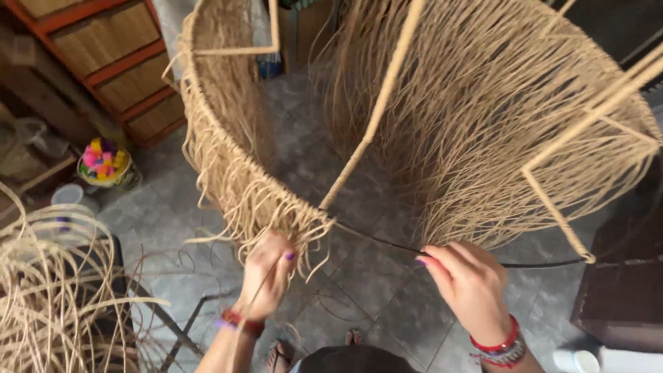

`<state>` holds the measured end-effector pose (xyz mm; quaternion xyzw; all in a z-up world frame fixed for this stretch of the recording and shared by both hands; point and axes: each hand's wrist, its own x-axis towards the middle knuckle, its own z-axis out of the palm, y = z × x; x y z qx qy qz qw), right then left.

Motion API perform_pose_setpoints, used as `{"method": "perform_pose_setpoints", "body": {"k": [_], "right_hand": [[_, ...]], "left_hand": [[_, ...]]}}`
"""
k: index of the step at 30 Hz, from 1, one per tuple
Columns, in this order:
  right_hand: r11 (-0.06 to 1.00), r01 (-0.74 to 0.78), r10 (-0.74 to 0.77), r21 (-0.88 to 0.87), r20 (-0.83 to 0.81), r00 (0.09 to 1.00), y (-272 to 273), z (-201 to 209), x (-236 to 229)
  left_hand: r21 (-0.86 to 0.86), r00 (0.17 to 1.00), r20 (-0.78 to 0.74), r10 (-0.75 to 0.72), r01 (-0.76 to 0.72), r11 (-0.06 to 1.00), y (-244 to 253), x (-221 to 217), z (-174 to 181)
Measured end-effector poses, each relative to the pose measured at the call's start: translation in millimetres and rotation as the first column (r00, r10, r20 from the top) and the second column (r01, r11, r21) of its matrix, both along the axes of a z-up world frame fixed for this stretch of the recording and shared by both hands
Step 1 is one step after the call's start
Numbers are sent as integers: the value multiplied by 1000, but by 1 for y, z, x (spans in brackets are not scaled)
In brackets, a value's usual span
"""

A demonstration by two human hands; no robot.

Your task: Weaving individual straw strands onto a large metal frame to create a decorative structure.

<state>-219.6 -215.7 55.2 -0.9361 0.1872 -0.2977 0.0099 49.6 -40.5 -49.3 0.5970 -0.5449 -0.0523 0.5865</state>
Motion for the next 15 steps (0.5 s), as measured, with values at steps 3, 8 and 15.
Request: {"method": "perform_pose_setpoints", "body": {"k": [3, 8, 15], "right_hand": [[999, 35, -35, 3, -44, 998, -9, -9, -10], [1000, 19, -19, -7, -25, 999, -7, -23, -17], [998, 14, -6, -61, 126, 992, -2, -31, -24]], "left_hand": [[-58, 976, 204, 71, -60, 997, -20, -9, -34], [264, 954, 287, 88, -167, 950, -35, -39, -59], [218, 976, -119, -182, 205, 954, -9, -70, -50]]}}
